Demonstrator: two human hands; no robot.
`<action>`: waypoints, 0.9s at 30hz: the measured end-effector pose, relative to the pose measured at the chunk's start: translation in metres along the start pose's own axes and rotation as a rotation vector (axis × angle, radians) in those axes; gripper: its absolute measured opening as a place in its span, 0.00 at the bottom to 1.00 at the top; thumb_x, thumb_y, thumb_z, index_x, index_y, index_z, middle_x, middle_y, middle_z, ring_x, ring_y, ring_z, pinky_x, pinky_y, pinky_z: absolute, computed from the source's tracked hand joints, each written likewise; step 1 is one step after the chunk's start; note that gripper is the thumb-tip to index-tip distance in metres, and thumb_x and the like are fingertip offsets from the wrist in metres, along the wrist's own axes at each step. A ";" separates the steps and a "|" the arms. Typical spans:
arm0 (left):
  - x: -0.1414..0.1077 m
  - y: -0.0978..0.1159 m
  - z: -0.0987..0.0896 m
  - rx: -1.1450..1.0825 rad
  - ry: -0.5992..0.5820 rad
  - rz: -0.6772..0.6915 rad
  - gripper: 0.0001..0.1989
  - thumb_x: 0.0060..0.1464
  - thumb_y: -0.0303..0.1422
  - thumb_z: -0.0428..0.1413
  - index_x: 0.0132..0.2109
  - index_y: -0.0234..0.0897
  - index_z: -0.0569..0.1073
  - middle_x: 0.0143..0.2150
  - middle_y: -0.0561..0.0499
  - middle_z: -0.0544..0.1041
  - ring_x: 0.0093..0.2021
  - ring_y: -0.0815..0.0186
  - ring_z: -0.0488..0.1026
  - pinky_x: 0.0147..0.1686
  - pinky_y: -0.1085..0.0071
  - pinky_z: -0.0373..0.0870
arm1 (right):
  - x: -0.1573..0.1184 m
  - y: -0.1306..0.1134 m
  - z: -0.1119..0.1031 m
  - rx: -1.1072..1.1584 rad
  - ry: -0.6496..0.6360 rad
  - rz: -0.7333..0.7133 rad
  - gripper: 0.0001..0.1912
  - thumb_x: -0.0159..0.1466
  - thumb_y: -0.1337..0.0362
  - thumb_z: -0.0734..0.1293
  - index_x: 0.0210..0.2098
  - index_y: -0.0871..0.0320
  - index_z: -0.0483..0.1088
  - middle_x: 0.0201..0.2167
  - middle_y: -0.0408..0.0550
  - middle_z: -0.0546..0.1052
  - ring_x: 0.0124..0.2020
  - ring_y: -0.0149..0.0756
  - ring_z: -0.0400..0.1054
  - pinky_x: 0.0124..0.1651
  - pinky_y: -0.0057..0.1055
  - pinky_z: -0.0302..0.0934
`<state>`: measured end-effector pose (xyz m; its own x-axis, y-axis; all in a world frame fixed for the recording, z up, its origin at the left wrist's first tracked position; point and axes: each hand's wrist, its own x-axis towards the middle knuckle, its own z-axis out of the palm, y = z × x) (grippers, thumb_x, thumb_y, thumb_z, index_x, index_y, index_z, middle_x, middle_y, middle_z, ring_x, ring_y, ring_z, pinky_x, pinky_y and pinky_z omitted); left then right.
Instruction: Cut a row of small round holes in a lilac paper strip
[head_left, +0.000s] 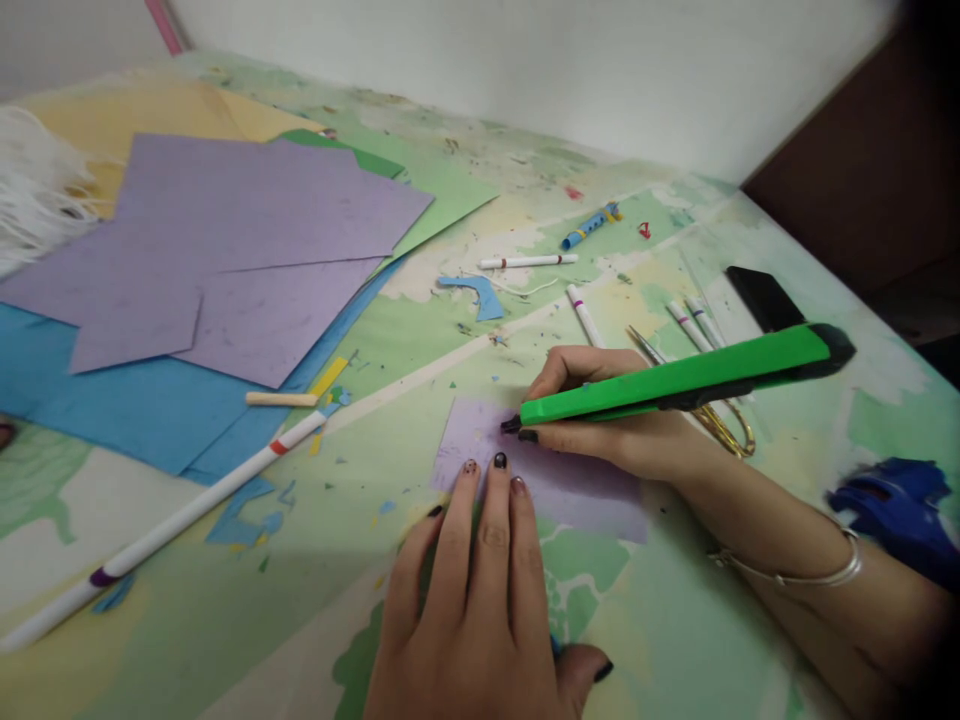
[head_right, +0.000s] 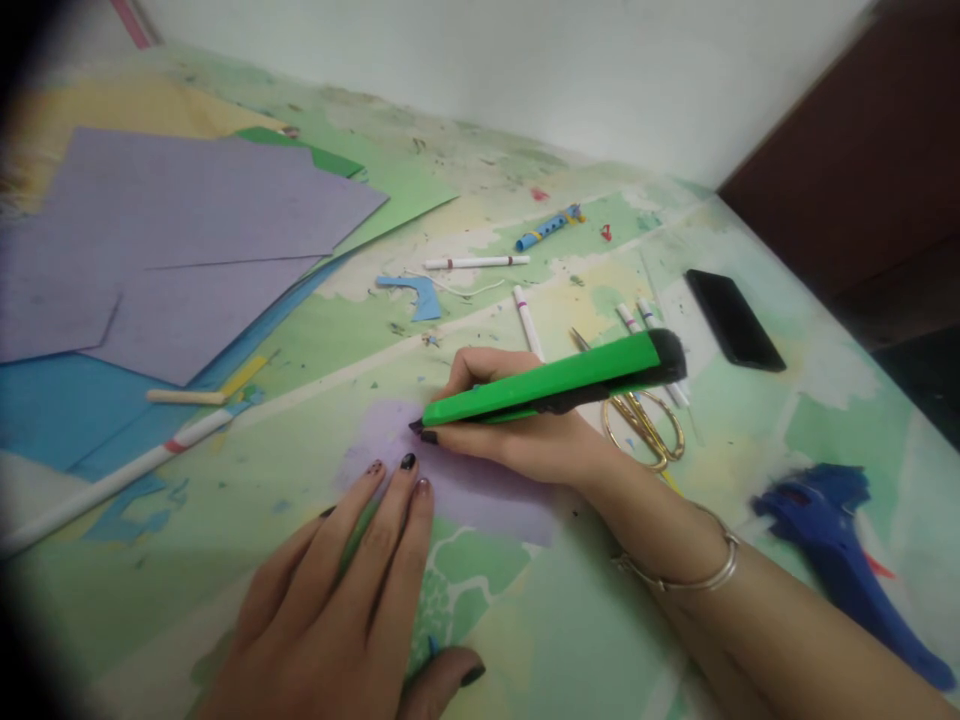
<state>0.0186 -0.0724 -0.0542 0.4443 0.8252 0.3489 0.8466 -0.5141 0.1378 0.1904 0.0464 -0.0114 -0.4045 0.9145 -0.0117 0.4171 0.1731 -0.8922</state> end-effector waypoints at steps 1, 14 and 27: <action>0.000 0.000 -0.001 -0.002 -0.009 0.001 0.28 0.61 0.42 0.48 0.61 0.23 0.64 0.62 0.34 0.67 0.64 0.48 0.59 0.57 0.53 0.54 | -0.002 0.000 0.001 -0.031 0.015 -0.037 0.08 0.55 0.65 0.72 0.27 0.60 0.69 0.26 0.44 0.75 0.27 0.29 0.66 0.27 0.24 0.59; 0.003 -0.018 -0.006 0.018 0.019 0.047 0.34 0.56 0.51 0.51 0.59 0.29 0.65 0.63 0.27 0.63 0.62 0.36 0.60 0.50 0.46 0.64 | -0.006 0.000 0.010 -0.058 0.013 -0.138 0.07 0.56 0.73 0.66 0.34 0.58 0.70 0.28 0.42 0.74 0.28 0.29 0.67 0.32 0.26 0.61; -0.001 -0.016 -0.009 0.048 -0.050 0.027 0.37 0.56 0.53 0.49 0.63 0.29 0.63 0.65 0.33 0.62 0.63 0.37 0.59 0.54 0.47 0.57 | -0.008 0.010 0.014 -0.116 0.073 -0.155 0.06 0.56 0.69 0.67 0.33 0.57 0.66 0.28 0.43 0.74 0.30 0.32 0.68 0.33 0.28 0.60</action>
<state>0.0017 -0.0671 -0.0487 0.4806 0.8221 0.3052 0.8465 -0.5258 0.0835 0.1868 0.0354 -0.0267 -0.4133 0.8967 0.1582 0.4473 0.3513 -0.8225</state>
